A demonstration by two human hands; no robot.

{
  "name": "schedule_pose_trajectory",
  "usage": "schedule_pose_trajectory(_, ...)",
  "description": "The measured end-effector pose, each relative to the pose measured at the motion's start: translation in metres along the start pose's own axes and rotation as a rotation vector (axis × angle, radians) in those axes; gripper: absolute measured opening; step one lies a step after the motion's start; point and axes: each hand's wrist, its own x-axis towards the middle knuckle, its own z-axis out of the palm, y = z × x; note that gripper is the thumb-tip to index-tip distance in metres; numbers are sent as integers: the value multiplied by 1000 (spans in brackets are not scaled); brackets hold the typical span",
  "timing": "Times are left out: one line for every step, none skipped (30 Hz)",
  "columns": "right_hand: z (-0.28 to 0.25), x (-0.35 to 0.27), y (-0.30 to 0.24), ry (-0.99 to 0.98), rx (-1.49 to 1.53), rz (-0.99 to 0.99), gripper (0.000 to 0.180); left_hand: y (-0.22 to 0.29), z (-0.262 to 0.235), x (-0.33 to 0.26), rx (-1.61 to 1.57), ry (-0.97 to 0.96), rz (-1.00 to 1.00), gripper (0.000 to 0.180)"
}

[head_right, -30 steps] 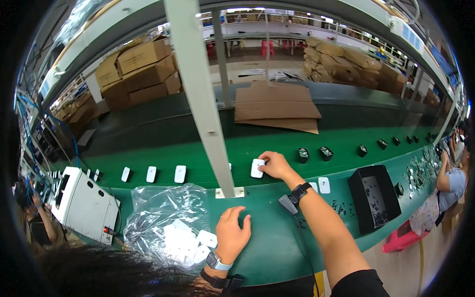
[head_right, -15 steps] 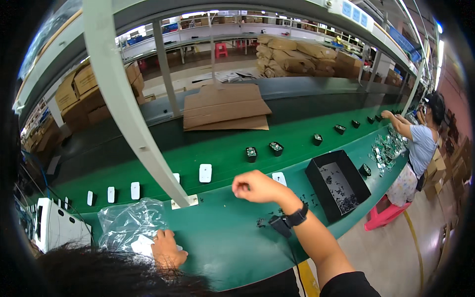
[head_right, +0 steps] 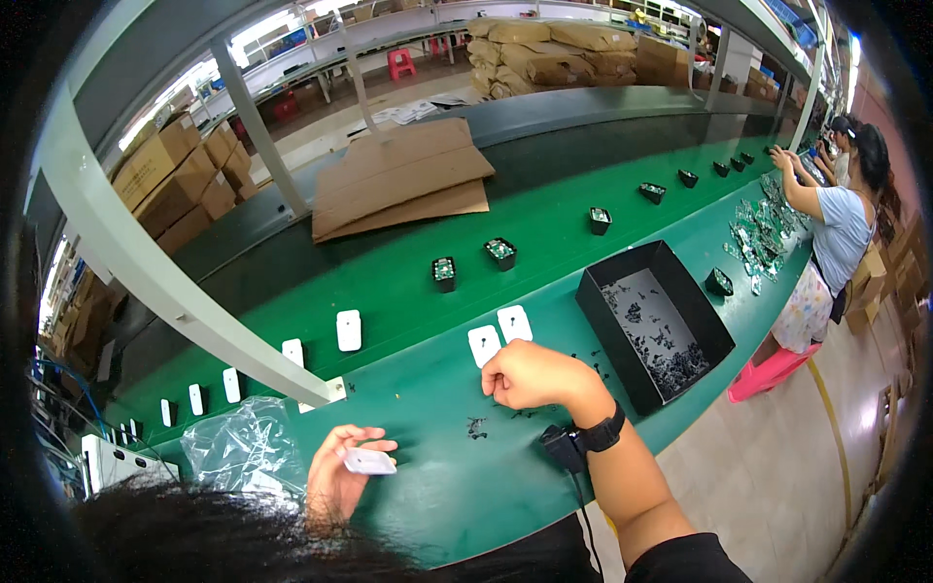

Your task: The person assembles small electronic devices by hand at a factory workstation. They pick up white plastic casings and green circuit boards, insert the boards into the casings, and place the finished units on the table. The process is repeated continuously throughout the clip.

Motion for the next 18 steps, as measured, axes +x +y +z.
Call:
schedule_pose_trajectory(-1, 0, -1, -10, -13, -11, 15, -8, -6, 5, -8, 14, 28, 38)
schedule_pose_trajectory(0, 0, -1, -20, -25, -23, 15, -13, -15, 8, -95, 14, 7, 39)
schedule_pose_trajectory(1, 0, 1, -17, -42, -37, 15, -14, -22, 11, -182, 13, -14, 39)
schedule_pose_trajectory(4, 1, 4, -14, -58, -52, 14, -16, -26, 12, -269, 13, -34, 40)
schedule_pose_trajectory(7, 1, 7, -12, -74, -68, 13, -19, -27, 13, -284, 4, -6, 49)
schedule_pose_trajectory(9, 1, 9, -7, -117, -65, 13, -18, -25, 11, -292, 4, -15, 51)
schedule_pose_trajectory(12, 1, 11, -2, -160, -63, 12, -16, -21, 8, -300, 6, -24, 54)
schedule_pose_trajectory(14, 2, 13, 2, -203, -62, 12, -16, -19, 6, -307, 9, -32, 58)
schedule_pose_trajectory(15, 2, 11, -1, -207, -43, 12, -15, -18, 6, -271, -10, -41, 60)
schedule_pose_trajectory(14, 1, 6, -5, -211, -25, 12, -14, -17, 5, -236, -29, -50, 63)
schedule_pose_trajectory(13, 0, 3, -10, -215, -7, 13, -13, -15, 5, -200, -46, -59, 67)
schedule_pose_trajectory(13, 1, 3, -10, -221, -6, 13, -12, -12, 6, -221, -53, -76, 72)
schedule_pose_trajectory(14, 0, 5, -13, -226, -3, 14, -13, -10, 6, -197, -28, -81, 71)
schedule_pose_trajectory(15, 1, 6, -16, -232, 0, 14, -14, -9, 6, -173, -2, -87, 71)
schedule_pose_trajectory(13, -1, 1, -25, -251, 38, 14, -18, -10, 7, -200, 19, -97, 66)
schedule_pose_trajectory(15, -1, 3, -23, -265, 47, 14, -18, -9, 6, -152, 57, -100, 63)
schedule_pose_trajectory(18, -1, 4, -19, -278, 55, 14, -18, -8, 4, -103, 94, -104, 61)
schedule_pose_trajectory(19, -1, 4, -16, -298, 68, 14, -19, -5, 5, -61, 126, -107, 58)
